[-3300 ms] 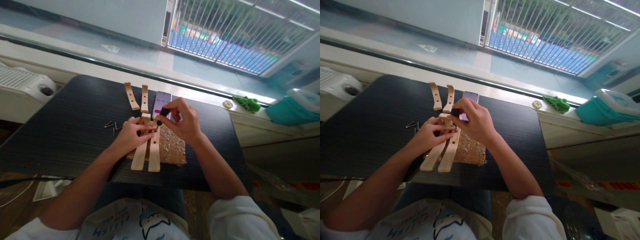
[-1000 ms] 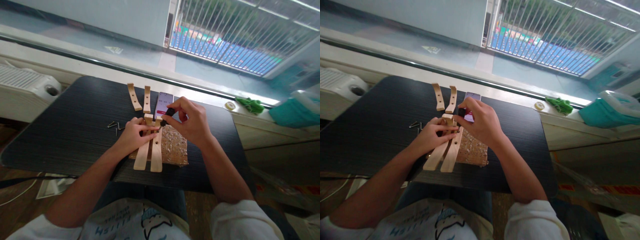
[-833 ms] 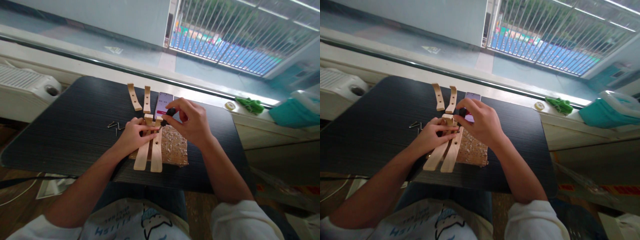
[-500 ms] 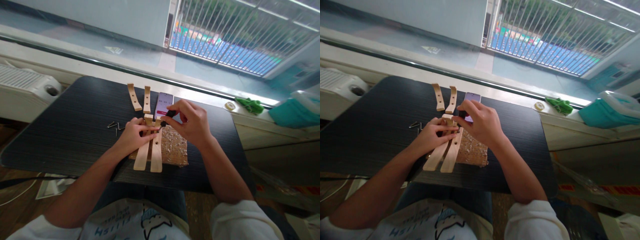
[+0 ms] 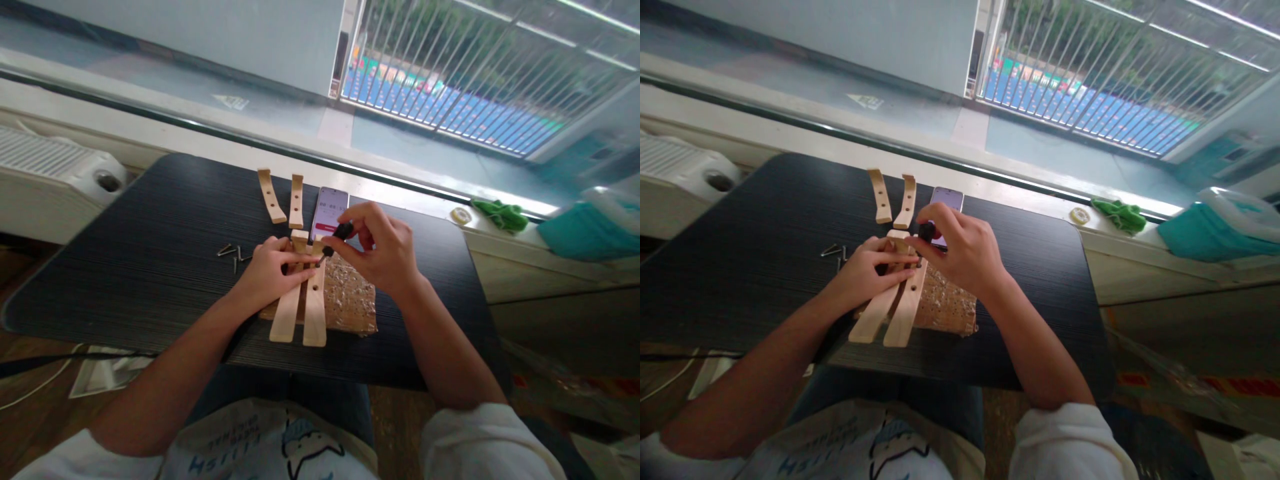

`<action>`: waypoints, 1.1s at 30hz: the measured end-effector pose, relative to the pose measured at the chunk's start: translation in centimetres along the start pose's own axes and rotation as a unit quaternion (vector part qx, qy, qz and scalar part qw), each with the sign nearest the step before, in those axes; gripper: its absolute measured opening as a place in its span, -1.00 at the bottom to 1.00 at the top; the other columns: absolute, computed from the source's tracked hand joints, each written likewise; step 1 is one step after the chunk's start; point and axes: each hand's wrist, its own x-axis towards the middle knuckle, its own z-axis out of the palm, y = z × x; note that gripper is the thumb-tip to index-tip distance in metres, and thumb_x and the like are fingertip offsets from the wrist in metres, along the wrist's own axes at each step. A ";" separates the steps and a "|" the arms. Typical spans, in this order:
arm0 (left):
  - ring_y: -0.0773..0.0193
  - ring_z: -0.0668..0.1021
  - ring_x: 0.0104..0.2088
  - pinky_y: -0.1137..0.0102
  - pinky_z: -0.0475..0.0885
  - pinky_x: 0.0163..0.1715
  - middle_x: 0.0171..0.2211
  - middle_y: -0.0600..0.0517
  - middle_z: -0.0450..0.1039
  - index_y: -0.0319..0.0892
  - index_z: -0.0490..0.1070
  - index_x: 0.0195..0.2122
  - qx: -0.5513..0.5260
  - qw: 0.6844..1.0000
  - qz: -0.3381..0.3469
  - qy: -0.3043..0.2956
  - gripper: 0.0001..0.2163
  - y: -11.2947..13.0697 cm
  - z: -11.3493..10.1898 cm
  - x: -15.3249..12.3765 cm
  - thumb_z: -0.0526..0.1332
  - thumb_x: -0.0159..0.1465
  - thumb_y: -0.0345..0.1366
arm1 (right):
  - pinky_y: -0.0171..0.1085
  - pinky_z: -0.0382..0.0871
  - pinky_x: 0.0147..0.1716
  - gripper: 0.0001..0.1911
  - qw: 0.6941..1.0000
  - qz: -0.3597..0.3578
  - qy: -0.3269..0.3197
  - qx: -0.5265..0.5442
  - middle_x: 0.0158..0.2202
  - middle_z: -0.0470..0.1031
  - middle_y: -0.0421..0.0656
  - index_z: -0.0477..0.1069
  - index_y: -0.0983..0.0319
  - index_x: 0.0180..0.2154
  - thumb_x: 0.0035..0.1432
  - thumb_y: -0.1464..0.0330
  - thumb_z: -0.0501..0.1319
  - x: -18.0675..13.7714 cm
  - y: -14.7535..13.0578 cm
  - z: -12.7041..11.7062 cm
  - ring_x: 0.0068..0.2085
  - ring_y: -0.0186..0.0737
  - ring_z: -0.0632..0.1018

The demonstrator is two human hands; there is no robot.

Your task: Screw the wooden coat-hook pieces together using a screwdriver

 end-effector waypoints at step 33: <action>0.12 0.42 -0.19 0.15 0.35 -0.04 -0.23 0.00 0.51 0.01 0.61 -0.15 -0.003 1.000 -0.012 -0.002 -0.78 0.3 -0.1 0.1 0.37 0.15 -0.28 | -0.41 0.23 -0.53 -0.89 0.973 -0.015 -0.114 0.199 -0.46 0.47 -0.28 0.49 0.22 -0.20 0.18 0.40 0.26 1.1 0.8 -1.3 -0.54 -0.52 0.30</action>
